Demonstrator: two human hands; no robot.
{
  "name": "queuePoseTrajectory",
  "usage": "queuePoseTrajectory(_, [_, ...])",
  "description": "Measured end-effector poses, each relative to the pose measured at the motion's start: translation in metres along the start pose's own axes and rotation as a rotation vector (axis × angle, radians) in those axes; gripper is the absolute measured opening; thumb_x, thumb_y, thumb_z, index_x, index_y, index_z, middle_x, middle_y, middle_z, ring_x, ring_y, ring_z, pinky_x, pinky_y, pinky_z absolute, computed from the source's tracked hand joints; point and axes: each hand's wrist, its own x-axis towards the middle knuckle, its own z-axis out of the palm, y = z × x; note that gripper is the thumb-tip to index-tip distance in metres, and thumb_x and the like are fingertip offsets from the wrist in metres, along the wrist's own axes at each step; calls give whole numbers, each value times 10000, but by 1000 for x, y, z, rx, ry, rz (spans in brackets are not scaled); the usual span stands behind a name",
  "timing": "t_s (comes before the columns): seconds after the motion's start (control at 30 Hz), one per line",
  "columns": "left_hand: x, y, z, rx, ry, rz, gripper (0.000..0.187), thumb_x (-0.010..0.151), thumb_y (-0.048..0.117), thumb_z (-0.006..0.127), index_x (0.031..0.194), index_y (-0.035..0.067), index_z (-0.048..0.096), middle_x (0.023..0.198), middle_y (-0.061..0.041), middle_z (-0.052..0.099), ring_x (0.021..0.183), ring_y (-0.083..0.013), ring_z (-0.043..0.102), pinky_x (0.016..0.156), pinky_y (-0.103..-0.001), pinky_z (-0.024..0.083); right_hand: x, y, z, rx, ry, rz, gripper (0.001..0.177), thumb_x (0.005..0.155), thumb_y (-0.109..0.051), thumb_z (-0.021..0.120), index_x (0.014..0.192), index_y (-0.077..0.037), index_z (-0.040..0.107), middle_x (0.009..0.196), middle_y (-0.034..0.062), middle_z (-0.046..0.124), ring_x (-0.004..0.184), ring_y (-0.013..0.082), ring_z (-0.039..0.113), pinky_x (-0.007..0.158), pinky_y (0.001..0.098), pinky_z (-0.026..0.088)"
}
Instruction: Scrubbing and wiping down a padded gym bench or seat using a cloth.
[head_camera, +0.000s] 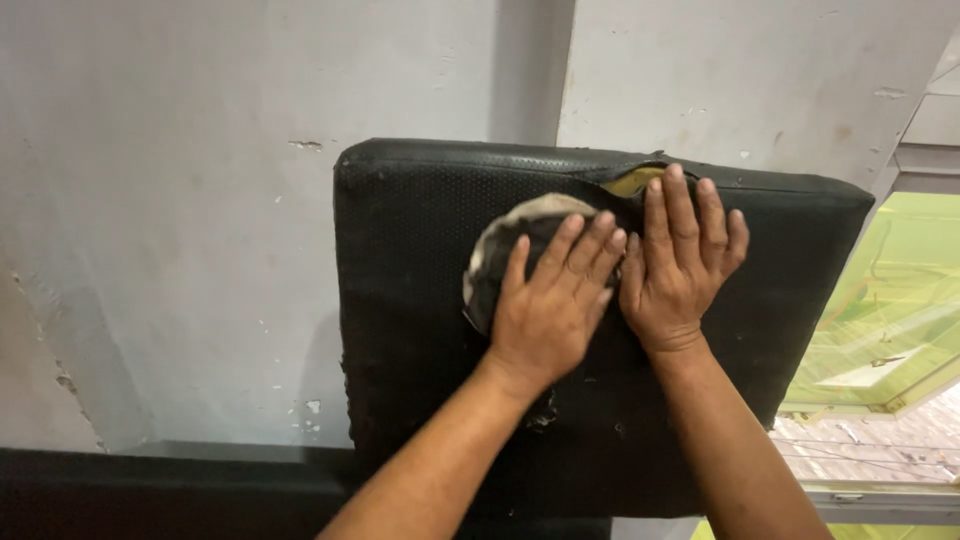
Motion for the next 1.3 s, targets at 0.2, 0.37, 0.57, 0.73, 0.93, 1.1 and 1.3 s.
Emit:
queuePoseTrajectory(0.2, [39,-14,-17,-20,39,-55,591,1118,363,475,1669,213,324,1737,18,232,1620,-192,213,1305,-545,34,2,-1,-2,144,75,-185,511,1069,-344,480,1489,-95,628,1598,172,484,1520,340,338,1249,522,138])
queuePoseTrajectory(0.37, [8,-12,-4,74,30,-70,605,1149,405,443,1694,202,276,1756,4,186,1631,-215,175,1285,-568,32,5,-6,-7,63,-40,-129,450,1114,-327,499,1473,-149,704,1599,107,562,1542,318,380,1267,499,156])
queuePoseTrajectory(0.57, [36,-62,-15,141,-13,-230,623,1133,478,388,1681,252,197,1747,14,102,1629,-220,105,1293,-588,-9,6,-8,-8,37,-72,-130,478,1124,-400,530,1519,-172,672,1644,107,507,1544,327,356,1261,507,145])
queuePoseTrajectory(0.73, [41,-21,-22,84,-194,-381,625,1115,497,351,1656,217,209,1724,-28,92,1609,-273,92,1237,-638,-14,9,-7,-8,-13,-64,-151,521,1103,-471,556,1524,-184,669,1639,113,499,1521,317,358,1245,502,144])
queuePoseTrajectory(0.93, [15,-53,-20,122,-10,-117,617,1126,514,429,1681,283,287,1753,-18,129,1629,-261,137,1282,-637,13,1,-6,-5,-7,-81,-117,472,1112,-362,560,1542,-204,675,1669,85,514,1559,293,375,1282,486,159])
queuePoseTrajectory(1.1, [8,-70,-27,14,127,-256,625,1067,585,455,1624,359,283,1718,-120,149,1594,-343,147,1238,-697,24,2,-8,-7,9,-68,-102,439,1111,-335,597,1521,-199,677,1654,91,515,1537,298,381,1272,487,165])
queuePoseTrajectory(1.3, [-21,-23,-12,82,-13,-356,603,1087,512,396,1637,311,252,1718,-156,161,1595,-391,147,1214,-709,29,-5,-29,-1,9,-88,-75,472,1118,-288,592,1572,-160,616,1691,126,453,1581,336,317,1278,551,119])
